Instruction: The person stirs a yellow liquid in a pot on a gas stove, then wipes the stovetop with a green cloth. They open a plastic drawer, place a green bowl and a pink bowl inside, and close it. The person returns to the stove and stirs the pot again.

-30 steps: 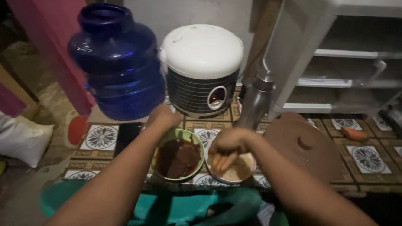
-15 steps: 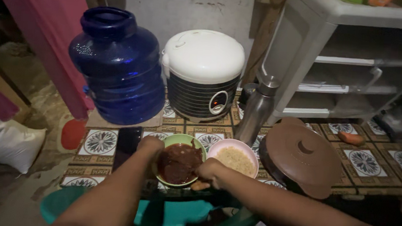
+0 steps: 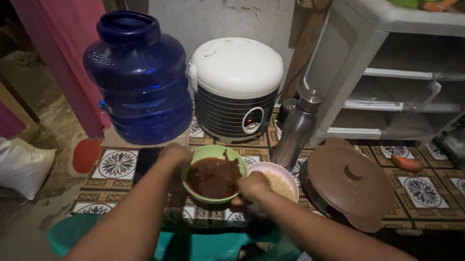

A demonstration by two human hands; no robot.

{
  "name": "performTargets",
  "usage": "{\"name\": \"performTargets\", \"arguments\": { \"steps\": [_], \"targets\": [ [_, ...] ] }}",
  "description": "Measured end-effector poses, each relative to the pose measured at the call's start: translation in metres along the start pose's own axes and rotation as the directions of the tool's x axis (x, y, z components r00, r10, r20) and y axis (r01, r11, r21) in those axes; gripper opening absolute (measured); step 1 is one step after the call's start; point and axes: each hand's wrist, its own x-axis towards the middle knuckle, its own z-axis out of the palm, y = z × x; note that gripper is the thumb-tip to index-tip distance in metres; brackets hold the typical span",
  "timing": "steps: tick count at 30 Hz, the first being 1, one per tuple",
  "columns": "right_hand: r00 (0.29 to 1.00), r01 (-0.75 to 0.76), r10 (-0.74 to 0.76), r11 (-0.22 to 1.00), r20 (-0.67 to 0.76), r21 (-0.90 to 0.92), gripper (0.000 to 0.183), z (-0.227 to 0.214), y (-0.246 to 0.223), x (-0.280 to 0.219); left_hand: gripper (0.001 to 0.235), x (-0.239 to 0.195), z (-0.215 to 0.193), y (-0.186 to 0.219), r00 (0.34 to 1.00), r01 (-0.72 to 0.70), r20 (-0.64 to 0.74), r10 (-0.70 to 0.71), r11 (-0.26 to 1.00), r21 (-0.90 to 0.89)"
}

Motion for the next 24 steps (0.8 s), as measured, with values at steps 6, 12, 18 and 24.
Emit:
{"name": "performTargets", "arguments": {
  "steps": [6, 12, 18, 24],
  "targets": [
    [0.980, 0.196, -0.196, 0.949, 0.023, -0.247, 0.022, -0.089, -0.046, -0.019, 0.029, -0.033, -0.048, 0.068, 0.729, 0.064, 0.679, 0.089, 0.978, -0.197],
    [0.950, 0.202, -0.292, 0.842, -0.107, -0.499, 0.022, -0.236, -0.091, -0.026, 0.036, -0.090, -0.061, 0.169, 0.501, -0.309, 0.813, 0.296, 0.939, -0.152],
    [0.857, 0.217, -0.325, 0.932, -0.401, -0.291, 0.020, -0.369, -0.101, -0.038, 0.037, -0.141, -0.047, 0.274, 0.455, -0.385, 0.689, 0.564, 0.823, -0.418],
    [0.735, 0.353, -0.336, 0.931, -0.589, -0.091, 0.019, -0.434, -0.111, -0.033, 0.028, -0.149, 0.009, 0.369, 0.638, -0.399, 0.236, 0.733, 0.577, -0.712]
  ]
}}
